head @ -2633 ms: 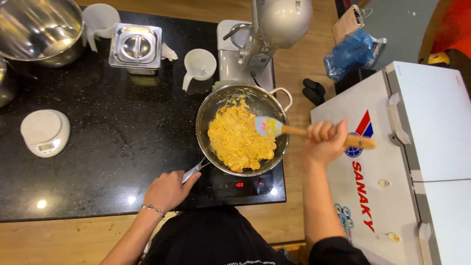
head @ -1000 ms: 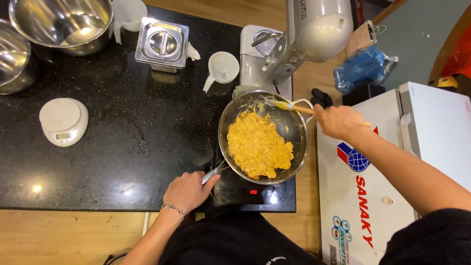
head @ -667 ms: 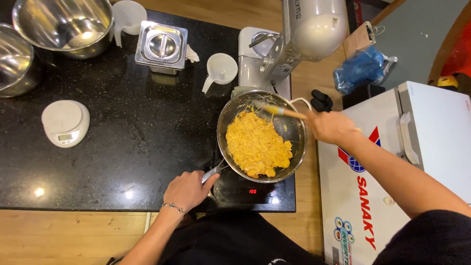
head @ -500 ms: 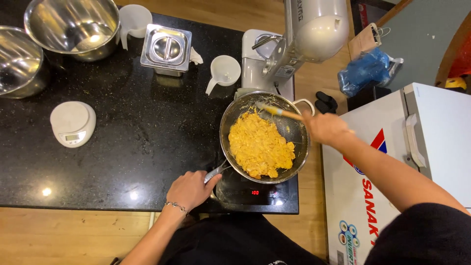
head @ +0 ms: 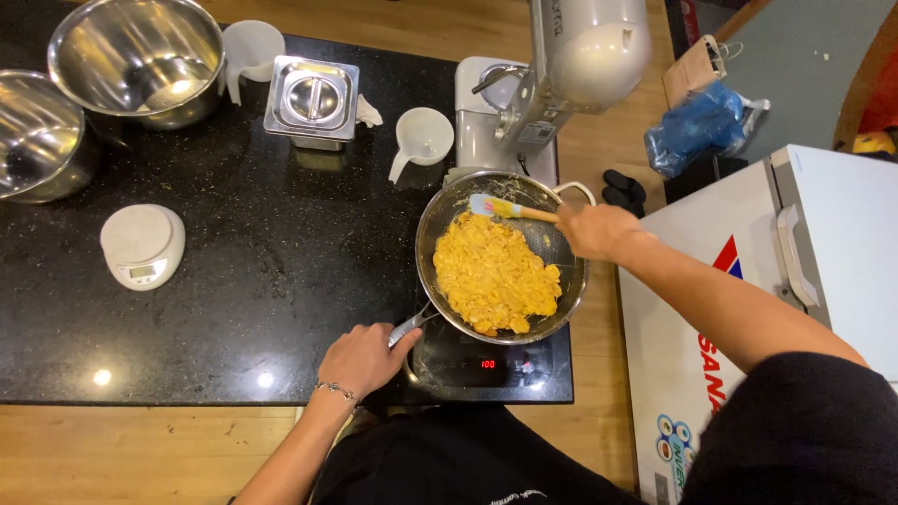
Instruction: The person stirs a yellow mixture in a pan on an induction cooktop using a spatula. They then add a bowl of chopped ingredients to the pan and continue stirring to combine everything. The person holds the pan handle with one hand while stirring with the other.
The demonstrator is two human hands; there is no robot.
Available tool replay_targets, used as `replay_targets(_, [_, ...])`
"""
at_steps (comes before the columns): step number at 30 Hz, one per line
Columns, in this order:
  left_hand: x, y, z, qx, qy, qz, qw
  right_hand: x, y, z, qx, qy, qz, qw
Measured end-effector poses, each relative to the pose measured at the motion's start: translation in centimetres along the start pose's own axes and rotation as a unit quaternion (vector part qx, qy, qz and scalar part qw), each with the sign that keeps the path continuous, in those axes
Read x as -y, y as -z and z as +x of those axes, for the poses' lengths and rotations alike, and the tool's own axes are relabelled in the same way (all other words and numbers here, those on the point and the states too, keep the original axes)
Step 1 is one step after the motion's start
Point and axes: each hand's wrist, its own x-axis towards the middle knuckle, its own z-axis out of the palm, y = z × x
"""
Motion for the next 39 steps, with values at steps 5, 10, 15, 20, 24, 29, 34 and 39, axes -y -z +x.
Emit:
replay_targets(5, [0.2, -0.1, 0.5, 0.006, 0.0, 0.008, 1.0, 1.3, 1.7, -1.7, 0.034, 0.015, 0.029, 0.999])
replay_targets(10, [0.2, 0.2, 0.3, -0.013, 0.004, 0.003, 1.0, 0.0, 5.5, -2.6, 0.028, 0.005, -0.034, 0.999])
replay_targets(15, [0.1, 0.2, 0.3, -0.008, 0.007, 0.006, 1.0, 1.0, 3.9, -0.9, 0.043, -0.005, 0.04, 0.998])
replay_targets(20, [0.0, 0.3, 0.4, -0.003, 0.02, 0.014, 1.0, 1.9, 5.6, -3.1, 0.074, 0.013, 0.059, 0.995])
replay_targets(24, [0.0, 0.8, 0.2, 0.003, 0.022, 0.004, 1.0, -2.4, 0.7, -2.9, 0.032, 0.003, -0.106, 0.994])
replay_targets(29, [-0.4, 0.8, -0.4, 0.006, 0.025, -0.007, 1.0, 0.4, -5.7, -7.1, -0.309, -0.091, -0.211, 0.923])
replay_targets(34, [-0.4, 0.8, -0.6, 0.016, 0.024, -0.01, 1.0, 3.9, 0.9, -13.4, 0.195, -0.093, 0.142, 0.966])
replay_targets(39, [-0.2, 0.9, -0.3, 0.017, 0.013, -0.008, 1.0, 5.0, -5.1, -13.6, 0.258, -0.119, 0.268, 0.92])
